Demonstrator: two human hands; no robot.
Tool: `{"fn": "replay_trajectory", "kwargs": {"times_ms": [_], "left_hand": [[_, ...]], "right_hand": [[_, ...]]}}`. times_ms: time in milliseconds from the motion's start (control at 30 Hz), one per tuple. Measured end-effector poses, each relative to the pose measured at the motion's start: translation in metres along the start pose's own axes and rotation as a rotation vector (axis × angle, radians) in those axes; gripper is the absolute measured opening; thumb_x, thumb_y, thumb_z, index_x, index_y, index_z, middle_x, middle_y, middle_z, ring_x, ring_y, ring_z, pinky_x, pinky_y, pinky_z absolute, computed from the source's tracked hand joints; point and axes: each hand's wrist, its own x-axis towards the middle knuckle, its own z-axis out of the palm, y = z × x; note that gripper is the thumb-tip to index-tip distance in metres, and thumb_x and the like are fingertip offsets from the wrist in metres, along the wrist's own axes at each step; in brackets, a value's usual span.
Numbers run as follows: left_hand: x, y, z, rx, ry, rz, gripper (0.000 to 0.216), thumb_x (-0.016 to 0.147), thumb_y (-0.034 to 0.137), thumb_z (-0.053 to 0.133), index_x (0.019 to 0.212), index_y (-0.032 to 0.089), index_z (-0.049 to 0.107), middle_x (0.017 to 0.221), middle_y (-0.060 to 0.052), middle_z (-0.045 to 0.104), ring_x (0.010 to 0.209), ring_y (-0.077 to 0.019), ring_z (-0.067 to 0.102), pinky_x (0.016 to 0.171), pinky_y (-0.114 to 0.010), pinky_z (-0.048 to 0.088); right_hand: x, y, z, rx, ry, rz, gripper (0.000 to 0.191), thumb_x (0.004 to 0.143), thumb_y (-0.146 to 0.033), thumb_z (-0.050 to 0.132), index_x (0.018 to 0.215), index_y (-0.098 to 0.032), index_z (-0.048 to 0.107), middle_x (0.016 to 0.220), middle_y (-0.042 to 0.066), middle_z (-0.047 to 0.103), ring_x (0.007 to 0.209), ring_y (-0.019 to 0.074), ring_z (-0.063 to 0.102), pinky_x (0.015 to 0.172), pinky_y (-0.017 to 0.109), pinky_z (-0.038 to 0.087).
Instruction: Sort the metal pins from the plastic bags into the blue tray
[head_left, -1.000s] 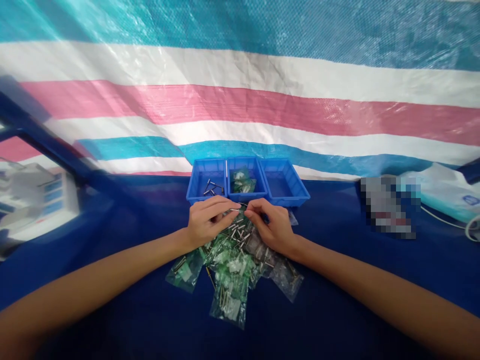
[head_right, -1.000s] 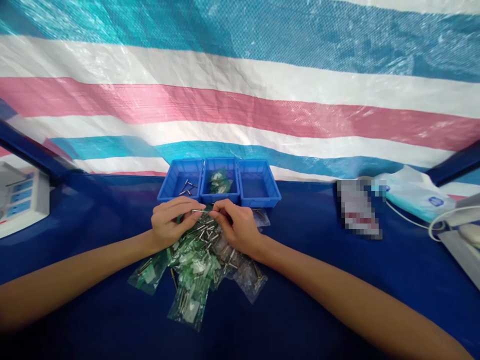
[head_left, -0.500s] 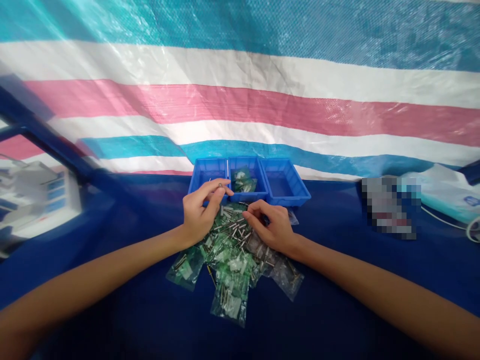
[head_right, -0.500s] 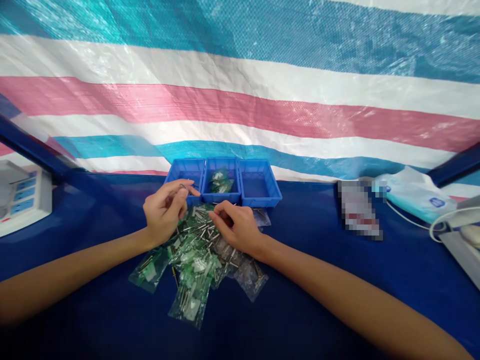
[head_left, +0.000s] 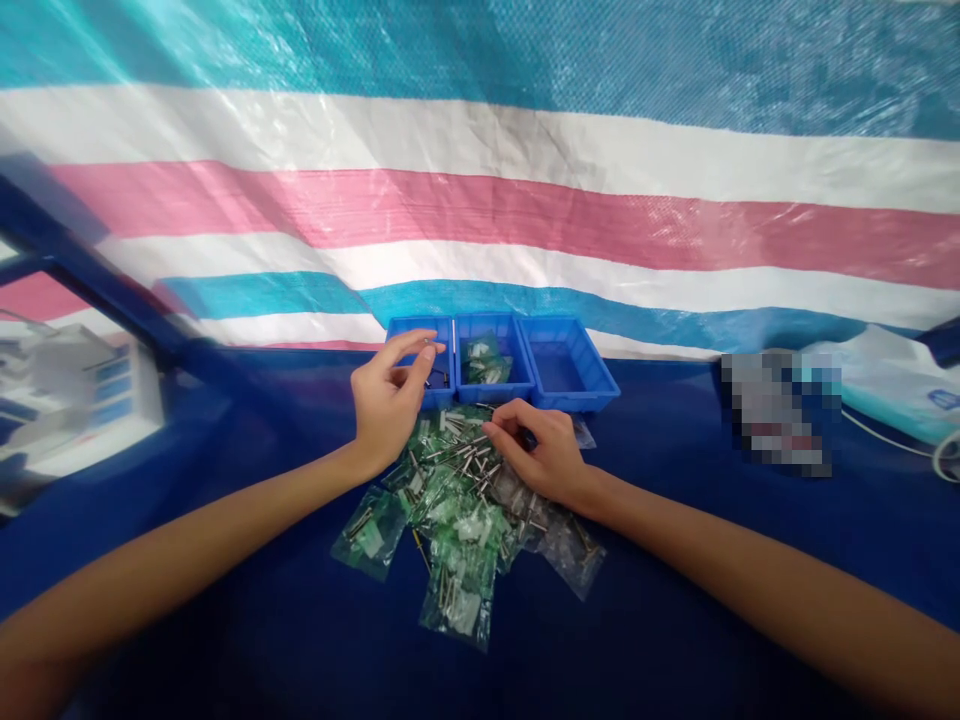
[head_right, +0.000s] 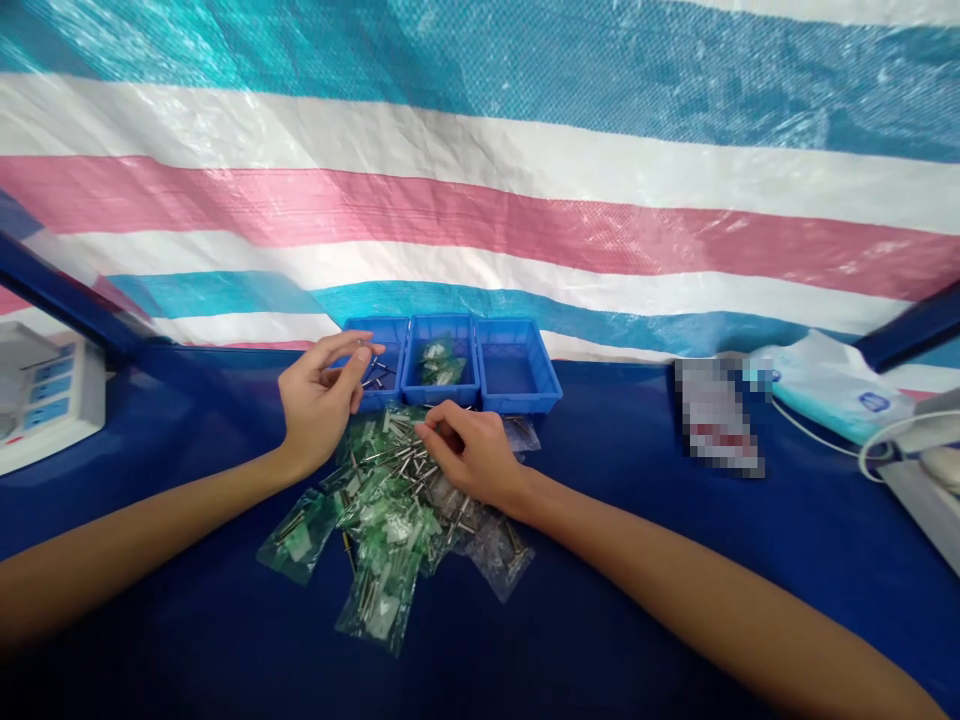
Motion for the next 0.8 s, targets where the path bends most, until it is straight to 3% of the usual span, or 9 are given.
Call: {"fn": "replay_trajectory", "kwargs": {"times_ms": [267,367,467,600,800], "left_hand": [[-0.004,-0.007,-0.001,0.058,0.003,0.096,0.023,0.083,0.024,0.057,0.106,0.020,0.058,0.095,-0.003,0.064,0.039,0.0004,0.039,0.035,-0.016,0.032],[-0.010,-0.010,-0.002,0.102,0.025,0.190,0.017,0.082,0.022,0.059,0.098,0.018,0.060,0.069,0.002,0.059,0.042,-0.0024,0.040,0.040,-0.017,0.033],[-0.017,-0.013,-0.003,0.170,-0.007,0.368,0.006,0.080,0.015,0.058,0.083,0.017,0.062,0.044,0.009,0.040,0.038,-0.0036,0.033,0.042,-0.018,0.031],[-0.022,-0.020,-0.006,0.205,-0.112,0.507,0.015,0.078,0.006,0.052,0.079,0.017,0.062,0.041,0.010,0.031,0.037,-0.0038,0.029,0.043,-0.018,0.030],[-0.024,-0.033,-0.009,0.062,-0.134,0.446,0.026,0.077,0.008,0.053,0.100,0.020,0.059,0.046,0.009,0.033,0.041,-0.0070,0.036,0.049,-0.021,0.038]], "right_hand": [[0.000,0.000,0.000,0.002,0.002,0.011,0.015,0.085,-0.023,0.050,0.070,-0.019,0.050,0.046,-0.007,0.042,0.040,0.0056,0.038,0.042,0.018,0.033],[0.000,0.000,0.000,0.012,0.005,0.008,0.014,0.085,-0.022,0.051,0.071,-0.019,0.051,0.047,-0.007,0.043,0.040,0.0056,0.038,0.042,0.018,0.033],[0.000,-0.001,-0.002,0.003,0.024,0.004,0.014,0.084,-0.021,0.052,0.071,-0.018,0.051,0.048,-0.007,0.044,0.041,0.0057,0.040,0.043,0.019,0.034],[0.000,-0.003,-0.004,-0.010,0.113,-0.001,0.011,0.084,-0.020,0.052,0.073,-0.018,0.052,0.051,-0.006,0.048,0.044,0.0068,0.044,0.044,0.019,0.036],[0.000,-0.006,-0.006,0.069,0.315,-0.109,0.008,0.083,-0.015,0.053,0.077,-0.020,0.054,0.058,-0.003,0.053,0.050,0.0087,0.048,0.048,0.022,0.039]]}}
